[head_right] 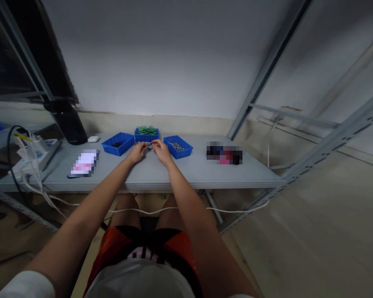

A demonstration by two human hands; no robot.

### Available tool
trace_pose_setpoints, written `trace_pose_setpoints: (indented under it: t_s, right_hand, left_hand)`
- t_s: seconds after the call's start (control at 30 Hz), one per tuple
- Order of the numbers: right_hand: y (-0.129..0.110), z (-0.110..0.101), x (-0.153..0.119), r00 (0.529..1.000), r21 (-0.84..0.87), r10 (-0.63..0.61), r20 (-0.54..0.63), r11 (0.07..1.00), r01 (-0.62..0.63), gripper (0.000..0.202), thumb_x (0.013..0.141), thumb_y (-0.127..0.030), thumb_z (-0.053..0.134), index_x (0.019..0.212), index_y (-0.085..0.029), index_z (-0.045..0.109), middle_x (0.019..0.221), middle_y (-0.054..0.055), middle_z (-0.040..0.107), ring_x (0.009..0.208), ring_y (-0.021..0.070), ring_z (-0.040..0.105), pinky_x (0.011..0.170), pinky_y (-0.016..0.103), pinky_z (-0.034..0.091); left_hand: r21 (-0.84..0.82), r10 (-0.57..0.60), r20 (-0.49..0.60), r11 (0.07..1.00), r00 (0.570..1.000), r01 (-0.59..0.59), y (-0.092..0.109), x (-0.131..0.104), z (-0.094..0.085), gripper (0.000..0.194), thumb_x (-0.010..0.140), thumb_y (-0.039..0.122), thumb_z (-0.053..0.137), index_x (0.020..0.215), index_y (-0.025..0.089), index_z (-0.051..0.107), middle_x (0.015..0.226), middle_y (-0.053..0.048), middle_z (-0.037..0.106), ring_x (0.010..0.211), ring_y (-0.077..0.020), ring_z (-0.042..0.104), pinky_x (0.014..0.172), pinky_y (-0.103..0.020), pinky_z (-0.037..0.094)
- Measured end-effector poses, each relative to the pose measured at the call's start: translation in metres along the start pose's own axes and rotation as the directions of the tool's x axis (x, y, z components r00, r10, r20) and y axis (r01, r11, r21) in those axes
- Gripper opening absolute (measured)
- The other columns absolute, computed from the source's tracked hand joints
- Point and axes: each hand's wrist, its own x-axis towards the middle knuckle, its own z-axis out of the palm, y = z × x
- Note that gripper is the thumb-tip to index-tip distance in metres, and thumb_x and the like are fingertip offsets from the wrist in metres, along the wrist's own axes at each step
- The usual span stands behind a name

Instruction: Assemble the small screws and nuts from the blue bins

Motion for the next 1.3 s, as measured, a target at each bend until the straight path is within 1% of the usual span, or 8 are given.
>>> trace_pose_setpoints:
  t_s: [0.17, 0.43, 0.63, 0.8, 0.93, 1.07, 1.2, 1.3]
  right_hand:
    - [-0.003, -0.001, 0.000, 0.998, 0.048, 0.054, 0.029, 0.997, -0.055, 0.023, 0.081, -0.039, 0.046, 0.084, -0.019, 0.058, 0.075, 0.001, 0.062, 0.062, 0.0106, 0.054, 0.050, 0.021, 0.039]
    - [-0.008, -0.002, -0.001, 0.994, 0.113, 0.097, 0.047, 0.988, -0.102, 0.023, 0.077, -0.041, 0.051, 0.081, -0.019, 0.058, 0.071, 0.001, 0.061, 0.060, 0.0107, 0.053, 0.048, 0.020, 0.036]
    - [-0.009, -0.003, -0.001, 0.997, 0.090, 0.061, -0.057, 0.994, -0.056, 0.025, 0.077, -0.041, 0.052, 0.075, -0.018, 0.059, 0.067, 0.000, 0.059, 0.061, 0.0097, 0.052, 0.053, 0.019, 0.039]
    - [-0.003, -0.008, 0.005, 0.960, 0.028, 0.050, -0.277, 0.999, -0.044, 0.032, 0.079, -0.042, 0.051, 0.098, -0.018, 0.060, 0.090, 0.006, 0.064, 0.077, 0.0138, 0.058, 0.065, 0.023, 0.047]
    - [0.003, -0.010, 0.008, 0.918, -0.018, 0.058, -0.393, 0.997, -0.070, 0.051, 0.080, -0.038, 0.053, 0.128, -0.020, 0.045, 0.123, 0.012, 0.055, 0.089, 0.0157, 0.060, 0.074, 0.027, 0.049]
    - [0.003, -0.006, 0.004, 0.969, -0.105, 0.072, -0.236, 0.990, -0.099, 0.054, 0.079, -0.029, 0.056, 0.131, -0.018, 0.043, 0.116, 0.011, 0.060, 0.081, 0.0144, 0.062, 0.078, 0.029, 0.049]
    - [0.001, -0.001, -0.002, 0.998, -0.318, 0.046, -0.044, 0.946, -0.058, 0.029, 0.079, -0.018, 0.054, 0.107, -0.015, 0.063, 0.088, 0.007, 0.068, 0.081, 0.0155, 0.062, 0.084, 0.030, 0.047]
    - [0.001, 0.000, -0.005, 0.999, -0.419, 0.048, 0.025, 0.907, -0.033, 0.023, 0.079, -0.014, 0.052, 0.097, -0.016, 0.067, 0.090, 0.006, 0.069, 0.083, 0.0157, 0.063, 0.084, 0.029, 0.047]
  left_hand:
    - [-0.035, 0.002, -0.016, 0.999, 1.000, -0.002, 0.000, -0.001, 0.000, 0.013, 0.081, 0.010, 0.043, 0.077, 0.017, 0.053, 0.078, -0.006, 0.059, 0.074, -0.0170, 0.051, 0.074, -0.029, 0.041]
    - [-0.031, 0.036, -0.018, 0.999, 0.999, -0.036, 0.000, 0.000, -0.001, 0.014, 0.082, 0.012, 0.044, 0.080, 0.015, 0.058, 0.082, -0.007, 0.063, 0.078, -0.0179, 0.054, 0.079, -0.032, 0.043]
    - [-0.034, -0.035, -0.028, 0.999, 0.999, 0.034, 0.001, -0.001, -0.001, 0.022, 0.085, 0.019, 0.046, 0.100, 0.013, 0.062, 0.098, -0.011, 0.067, 0.085, -0.0185, 0.060, 0.083, -0.032, 0.046]
    - [0.047, -0.098, -0.031, 0.994, 0.995, 0.100, 0.002, -0.002, -0.003, 0.025, 0.083, 0.017, 0.049, 0.103, 0.013, 0.063, 0.100, -0.011, 0.067, 0.088, -0.0191, 0.061, 0.086, -0.032, 0.046]
    - [0.075, -0.118, -0.013, 0.990, 0.993, 0.118, 0.005, -0.003, -0.005, 0.026, 0.082, 0.013, 0.047, 0.101, 0.012, 0.065, 0.100, -0.012, 0.067, 0.087, -0.0191, 0.061, 0.086, -0.032, 0.046]
    - [0.111, -0.144, -0.027, 0.983, 0.989, 0.146, 0.007, -0.004, -0.007, 0.028, 0.081, 0.012, 0.047, 0.102, 0.010, 0.065, 0.100, -0.013, 0.067, 0.091, -0.0208, 0.060, 0.088, -0.033, 0.046]
    - [0.180, -0.185, -0.030, 0.965, 0.982, 0.188, 0.007, -0.005, -0.009, 0.030, 0.080, 0.012, 0.047, 0.104, 0.009, 0.065, 0.104, -0.015, 0.065, 0.099, -0.0231, 0.059, 0.092, -0.034, 0.044]
    - [0.260, -0.198, -0.017, 0.946, 0.980, 0.196, 0.009, -0.007, -0.010, 0.033, 0.079, 0.012, 0.047, 0.108, 0.009, 0.063, 0.110, -0.016, 0.062, 0.105, -0.0243, 0.056, 0.095, -0.035, 0.042]
